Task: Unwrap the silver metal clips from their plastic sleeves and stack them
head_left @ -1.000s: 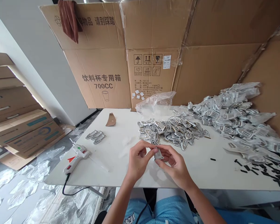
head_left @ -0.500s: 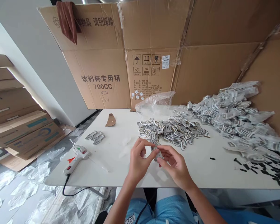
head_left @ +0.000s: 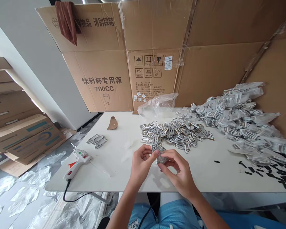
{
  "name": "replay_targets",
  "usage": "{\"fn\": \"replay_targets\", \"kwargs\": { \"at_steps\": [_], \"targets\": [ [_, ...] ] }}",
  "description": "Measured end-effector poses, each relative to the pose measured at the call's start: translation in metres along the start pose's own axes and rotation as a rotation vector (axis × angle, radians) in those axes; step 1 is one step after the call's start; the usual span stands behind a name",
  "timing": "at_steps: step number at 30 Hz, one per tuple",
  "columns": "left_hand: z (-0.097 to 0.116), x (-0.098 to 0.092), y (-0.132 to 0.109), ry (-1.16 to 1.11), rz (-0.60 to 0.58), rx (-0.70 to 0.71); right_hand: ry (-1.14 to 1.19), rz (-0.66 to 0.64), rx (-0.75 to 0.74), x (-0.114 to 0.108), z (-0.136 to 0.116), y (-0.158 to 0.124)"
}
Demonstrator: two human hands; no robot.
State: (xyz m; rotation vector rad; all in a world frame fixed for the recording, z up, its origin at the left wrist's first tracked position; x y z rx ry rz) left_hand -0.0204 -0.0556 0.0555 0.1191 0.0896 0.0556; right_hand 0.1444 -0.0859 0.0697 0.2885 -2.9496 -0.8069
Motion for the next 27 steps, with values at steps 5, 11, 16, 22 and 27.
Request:
{"fn": "replay_targets", "kwargs": {
  "at_steps": [5,11,16,22,27],
  "targets": [
    [-0.007,0.003,-0.004,-0.079,0.019,-0.100,-0.408,-0.001,-0.391,0.007,-0.032,-0.008],
    [-0.002,0.002,-0.002,-0.003,-0.008,-0.072,-0.409,0.089,-0.383,-0.006,-0.032,-0.006],
    [-0.012,-0.028,-0.002,0.121,0.140,-0.068,-0.512,0.247,-0.341,-0.038,-0.017,-0.011],
    [-0.047,-0.052,-0.009,0.148,0.221,-0.152,-0.568,0.225,-0.255,-0.049,0.013,-0.021],
    [-0.053,-0.054,-0.013,0.177,0.233,-0.141,-0.566,0.192,-0.235,-0.044,0.024,-0.022]
  ]
}}
Point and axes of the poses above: each hand's wrist, its own y-axis towards the middle knuckle, its own x-axis out of the palm, z = x × y, the point moved 10 cm from there along y, towards the middle knuckle, and after that the axes turned 10 degrees about y, right-handed, at the moved point
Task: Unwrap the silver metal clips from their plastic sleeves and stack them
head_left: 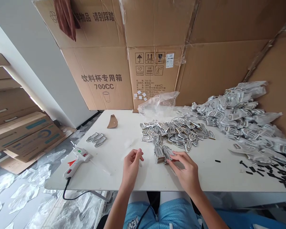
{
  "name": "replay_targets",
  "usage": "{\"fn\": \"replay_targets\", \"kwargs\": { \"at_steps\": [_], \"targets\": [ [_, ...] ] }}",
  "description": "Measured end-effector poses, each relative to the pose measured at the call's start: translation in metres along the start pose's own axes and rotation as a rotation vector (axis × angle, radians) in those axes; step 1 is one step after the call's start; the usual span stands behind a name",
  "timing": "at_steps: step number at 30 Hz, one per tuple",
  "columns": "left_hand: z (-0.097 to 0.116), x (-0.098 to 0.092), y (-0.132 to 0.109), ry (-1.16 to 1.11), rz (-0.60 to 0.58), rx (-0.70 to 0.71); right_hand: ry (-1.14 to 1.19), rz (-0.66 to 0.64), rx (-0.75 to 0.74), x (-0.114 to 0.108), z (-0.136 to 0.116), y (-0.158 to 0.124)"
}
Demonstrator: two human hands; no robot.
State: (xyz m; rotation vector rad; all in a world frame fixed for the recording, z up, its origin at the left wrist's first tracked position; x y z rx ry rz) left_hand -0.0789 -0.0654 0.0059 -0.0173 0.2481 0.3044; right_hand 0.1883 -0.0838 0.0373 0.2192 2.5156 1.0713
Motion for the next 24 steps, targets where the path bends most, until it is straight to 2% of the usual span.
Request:
{"fn": "replay_targets", "kwargs": {
  "at_steps": [11,19,22,24],
  "targets": [
    [0.005,0.004,-0.005,-0.035,-0.039,0.029,-0.023,-0.021,0.034,0.012,0.002,0.002],
    [-0.002,0.006,-0.003,-0.046,-0.058,0.004,0.026,-0.166,0.130,0.019,0.006,0.001],
    [-0.005,0.007,-0.004,-0.072,-0.068,-0.021,0.101,-0.241,0.169,0.014,0.012,0.005],
    [-0.006,0.008,-0.005,-0.099,-0.067,-0.040,0.089,-0.192,0.190,0.000,0.026,0.011]
  ]
}}
Point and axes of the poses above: each hand's wrist, its own y-axis towards the middle knuckle, its own x-axis out of the palm, z = x × y, the point moved 10 cm from there along y, towards the middle knuckle, and after that the axes turned 10 degrees about y, right-handed, at the moved point
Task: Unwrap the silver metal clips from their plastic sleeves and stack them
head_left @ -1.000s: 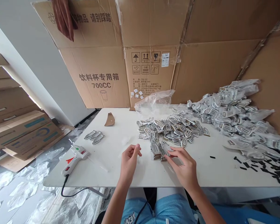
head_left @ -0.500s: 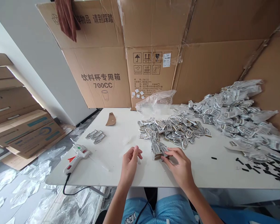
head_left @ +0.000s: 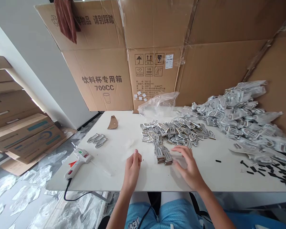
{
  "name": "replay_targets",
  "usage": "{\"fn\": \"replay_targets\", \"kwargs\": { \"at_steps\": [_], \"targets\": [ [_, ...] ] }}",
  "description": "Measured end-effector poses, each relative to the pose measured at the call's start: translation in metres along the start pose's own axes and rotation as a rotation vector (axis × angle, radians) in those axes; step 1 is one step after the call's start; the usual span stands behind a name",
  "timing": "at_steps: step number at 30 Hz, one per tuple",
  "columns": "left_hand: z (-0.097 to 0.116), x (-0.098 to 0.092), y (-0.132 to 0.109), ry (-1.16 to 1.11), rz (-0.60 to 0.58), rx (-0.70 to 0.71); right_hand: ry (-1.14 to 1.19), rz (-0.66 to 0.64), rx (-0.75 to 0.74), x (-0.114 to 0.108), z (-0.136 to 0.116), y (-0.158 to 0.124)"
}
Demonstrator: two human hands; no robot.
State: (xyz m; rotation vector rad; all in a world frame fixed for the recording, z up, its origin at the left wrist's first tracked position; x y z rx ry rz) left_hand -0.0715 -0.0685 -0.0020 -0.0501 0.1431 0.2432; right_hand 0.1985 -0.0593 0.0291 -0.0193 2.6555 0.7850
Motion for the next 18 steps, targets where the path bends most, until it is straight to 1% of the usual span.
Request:
{"fn": "replay_targets", "kwargs": {
  "at_steps": [2,4,5,7,9,11,15,18],
  "targets": [
    [-0.003,0.000,-0.001,-0.050,0.008,-0.032,-0.099,0.116,0.028,-0.023,0.019,0.004],
    [-0.008,0.001,-0.001,-0.113,0.008,-0.074,-0.277,0.220,0.060,-0.044,0.039,0.003],
    [-0.011,0.001,-0.001,-0.139,0.007,-0.091,-0.364,0.256,0.077,-0.052,0.049,0.001],
    [-0.015,0.001,0.000,-0.166,0.011,-0.109,-0.488,0.268,0.116,-0.060,0.067,-0.003],
    [-0.018,0.000,0.001,-0.159,0.029,-0.101,-0.540,0.229,0.152,-0.059,0.079,-0.007],
    [-0.017,-0.003,0.003,-0.125,0.048,-0.060,-0.556,0.187,0.171,-0.056,0.085,-0.008],
    [-0.013,-0.005,0.007,-0.029,0.045,0.066,-0.584,0.155,0.183,-0.049,0.085,-0.006],
    [-0.010,-0.008,0.007,-0.047,0.060,0.132,-0.616,0.124,0.163,-0.044,0.082,-0.004]
  ]
}}
Point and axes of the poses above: each hand's wrist, its own y-axis towards the middle knuckle, its own x-axis out of the palm, z = x × y, the point moved 10 cm from there along y, towards the middle knuckle, and after that the axes turned 10 degrees about y, right-handed, at the moved point
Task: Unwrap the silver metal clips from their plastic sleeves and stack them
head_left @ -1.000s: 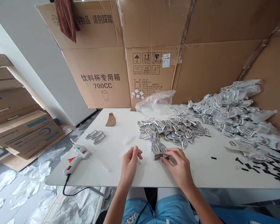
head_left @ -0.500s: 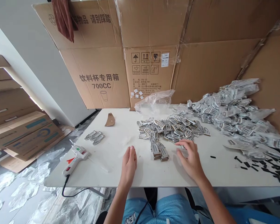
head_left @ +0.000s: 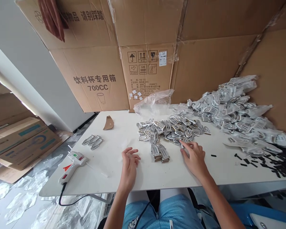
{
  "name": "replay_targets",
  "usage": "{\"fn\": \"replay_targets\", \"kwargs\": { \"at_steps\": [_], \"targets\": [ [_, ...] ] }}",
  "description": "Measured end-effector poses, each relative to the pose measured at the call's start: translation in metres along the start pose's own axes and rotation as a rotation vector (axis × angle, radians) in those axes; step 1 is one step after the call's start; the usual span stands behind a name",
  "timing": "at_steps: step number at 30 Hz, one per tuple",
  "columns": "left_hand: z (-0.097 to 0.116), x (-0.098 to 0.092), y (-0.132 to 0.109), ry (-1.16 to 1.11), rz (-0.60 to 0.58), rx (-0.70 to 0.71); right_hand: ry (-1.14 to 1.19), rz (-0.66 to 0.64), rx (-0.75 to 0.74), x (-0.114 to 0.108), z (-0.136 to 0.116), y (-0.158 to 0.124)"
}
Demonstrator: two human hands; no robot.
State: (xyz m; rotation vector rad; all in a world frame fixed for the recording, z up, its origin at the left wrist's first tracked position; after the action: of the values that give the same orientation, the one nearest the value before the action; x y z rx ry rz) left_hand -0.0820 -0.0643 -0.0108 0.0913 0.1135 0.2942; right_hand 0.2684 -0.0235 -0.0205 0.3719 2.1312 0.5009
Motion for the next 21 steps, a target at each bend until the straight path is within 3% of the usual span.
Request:
{"fn": "replay_targets", "kwargs": {
  "at_steps": [5,11,16,21],
  "targets": [
    [0.002,0.001,-0.002,-0.180,-0.003,-0.010,-0.014,0.008,-0.024,-0.001,-0.005,-0.002],
    [0.003,-0.001,-0.004,-0.210,0.018,-0.045,0.111,0.088,-0.012,-0.016,-0.006,-0.002],
    [0.006,-0.002,-0.005,-0.060,0.012,-0.064,0.147,0.276,0.028,-0.042,-0.004,-0.006],
    [0.006,0.008,-0.008,0.122,-0.083,-0.113,0.164,0.460,-0.039,-0.068,-0.027,-0.014]
  ]
}}
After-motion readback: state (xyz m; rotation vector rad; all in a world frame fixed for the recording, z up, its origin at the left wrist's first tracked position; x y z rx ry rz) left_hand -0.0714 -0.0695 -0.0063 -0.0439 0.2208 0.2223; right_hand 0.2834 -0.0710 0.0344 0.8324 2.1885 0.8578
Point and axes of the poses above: each hand's wrist, its own y-axis towards the middle knuckle, its own x-axis out of the palm, z = x × y, the point moved 10 cm from there along y, towards the middle knuckle, and after that the axes turned 10 degrees about y, right-handed, at the moved point
